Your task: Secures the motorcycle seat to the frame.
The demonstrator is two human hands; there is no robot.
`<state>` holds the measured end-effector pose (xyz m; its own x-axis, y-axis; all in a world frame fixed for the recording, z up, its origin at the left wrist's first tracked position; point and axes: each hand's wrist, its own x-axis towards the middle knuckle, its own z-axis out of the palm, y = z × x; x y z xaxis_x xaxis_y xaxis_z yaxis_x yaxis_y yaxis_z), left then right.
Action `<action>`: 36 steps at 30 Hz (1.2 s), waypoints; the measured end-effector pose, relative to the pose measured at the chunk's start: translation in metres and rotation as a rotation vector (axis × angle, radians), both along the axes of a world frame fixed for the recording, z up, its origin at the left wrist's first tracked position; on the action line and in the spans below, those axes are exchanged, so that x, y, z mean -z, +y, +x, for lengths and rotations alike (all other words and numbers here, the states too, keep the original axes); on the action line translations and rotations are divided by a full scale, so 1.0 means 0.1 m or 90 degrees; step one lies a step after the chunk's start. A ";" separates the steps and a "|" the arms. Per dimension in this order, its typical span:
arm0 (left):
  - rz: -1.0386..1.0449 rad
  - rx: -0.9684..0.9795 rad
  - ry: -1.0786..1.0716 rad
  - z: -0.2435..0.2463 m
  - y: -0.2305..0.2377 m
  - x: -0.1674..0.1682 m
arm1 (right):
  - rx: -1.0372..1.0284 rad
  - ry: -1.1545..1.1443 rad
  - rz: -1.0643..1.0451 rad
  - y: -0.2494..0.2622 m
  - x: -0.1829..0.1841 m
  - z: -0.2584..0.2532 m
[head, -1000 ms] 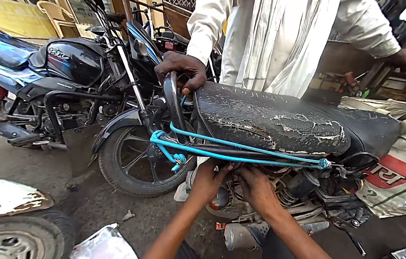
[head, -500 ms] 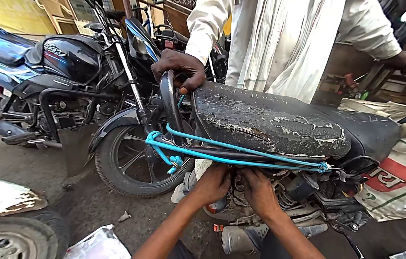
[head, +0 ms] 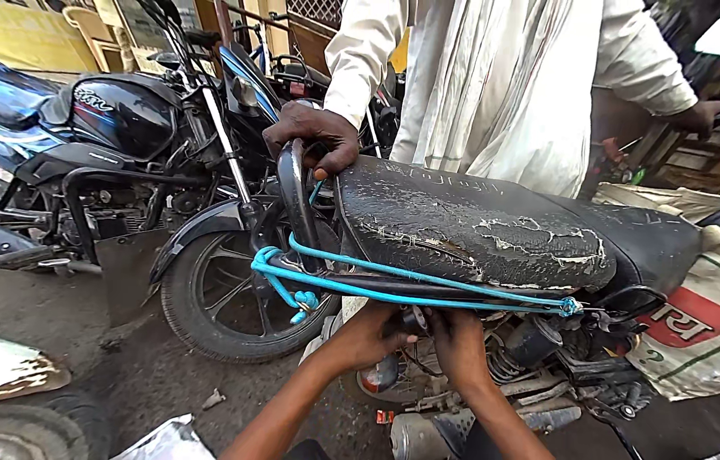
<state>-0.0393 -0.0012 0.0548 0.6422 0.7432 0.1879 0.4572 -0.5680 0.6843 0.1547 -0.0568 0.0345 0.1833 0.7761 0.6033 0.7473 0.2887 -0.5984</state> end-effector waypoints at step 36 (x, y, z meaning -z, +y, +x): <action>0.454 -0.173 -0.236 -0.01 -0.06 0.45 | -0.136 -0.115 0.049 0.00 0.00 -0.18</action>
